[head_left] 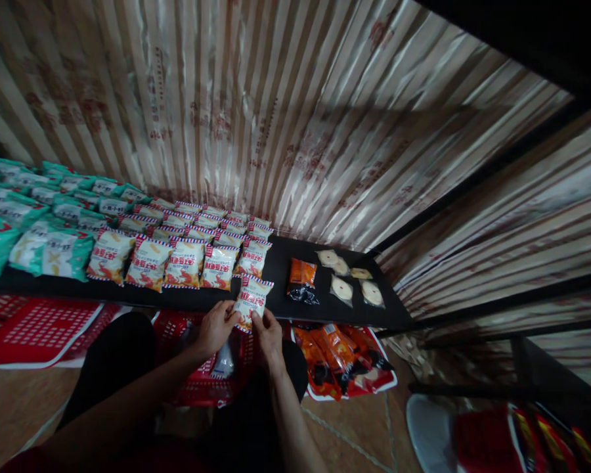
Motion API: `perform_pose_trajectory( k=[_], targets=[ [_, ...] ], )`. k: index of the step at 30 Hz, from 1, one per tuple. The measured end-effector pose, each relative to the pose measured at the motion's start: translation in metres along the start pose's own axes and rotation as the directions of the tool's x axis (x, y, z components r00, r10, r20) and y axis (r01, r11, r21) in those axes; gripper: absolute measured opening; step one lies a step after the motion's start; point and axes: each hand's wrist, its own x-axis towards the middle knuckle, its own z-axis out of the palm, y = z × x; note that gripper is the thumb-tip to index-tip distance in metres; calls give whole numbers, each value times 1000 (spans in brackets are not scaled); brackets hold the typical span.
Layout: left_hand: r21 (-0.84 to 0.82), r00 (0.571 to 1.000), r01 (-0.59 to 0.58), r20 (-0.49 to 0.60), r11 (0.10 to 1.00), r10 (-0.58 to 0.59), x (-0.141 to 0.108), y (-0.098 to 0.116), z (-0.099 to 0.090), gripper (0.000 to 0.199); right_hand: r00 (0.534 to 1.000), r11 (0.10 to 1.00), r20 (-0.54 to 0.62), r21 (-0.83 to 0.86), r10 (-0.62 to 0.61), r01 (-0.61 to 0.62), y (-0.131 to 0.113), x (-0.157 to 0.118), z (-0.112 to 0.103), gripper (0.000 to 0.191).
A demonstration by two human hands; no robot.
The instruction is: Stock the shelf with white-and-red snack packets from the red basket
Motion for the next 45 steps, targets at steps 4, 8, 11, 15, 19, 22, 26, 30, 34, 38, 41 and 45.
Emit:
perform_pose_trajectory(
  k=[4,8,11,15,19,22,26,30,34,38,41,45],
  targets=[
    [46,996,-47,-69,998,50,2,1,1,21,999,999,-6,-23,-36,36,-1,7,1,46],
    [98,986,-68,-147,993,82,6,5,3,21,997,997,-5,-26,-73,73,-5,16,1,44],
    [90,982,-82,-163,993,96,12,6,7,23,996,995,-5,-49,-91,91,-11,22,1,44],
    [37,980,-121,-155,992,125,17,4,12,24,993,989,-7,-93,-120,119,-15,31,-1,45],
    [30,965,-191,-177,981,193,16,2,18,25,988,982,-7,-111,-152,151,-13,40,-5,45],
    [77,952,-237,-179,968,247,11,3,21,34,985,977,6,-126,-170,170,-12,46,-6,45],
    [109,953,-272,-110,956,284,4,5,26,45,980,970,-24,-149,-200,194,-12,53,-3,46],
    [147,944,-315,-50,938,325,2,1,30,49,978,970,-31,-138,-207,201,-11,62,3,49],
    [176,946,-312,-29,934,322,3,-4,33,48,972,960,-71,-187,-224,207,-6,71,8,49],
    [197,947,-310,-25,930,321,4,-6,33,45,966,954,-74,-196,-246,228,-4,77,12,48],
    [207,944,-318,-26,925,330,5,-8,32,44,968,956,-49,-175,-246,234,-6,77,15,48],
    [206,946,-305,-46,930,320,6,-10,30,43,973,961,-4,-155,-232,229,-9,76,19,51]
  ],
)
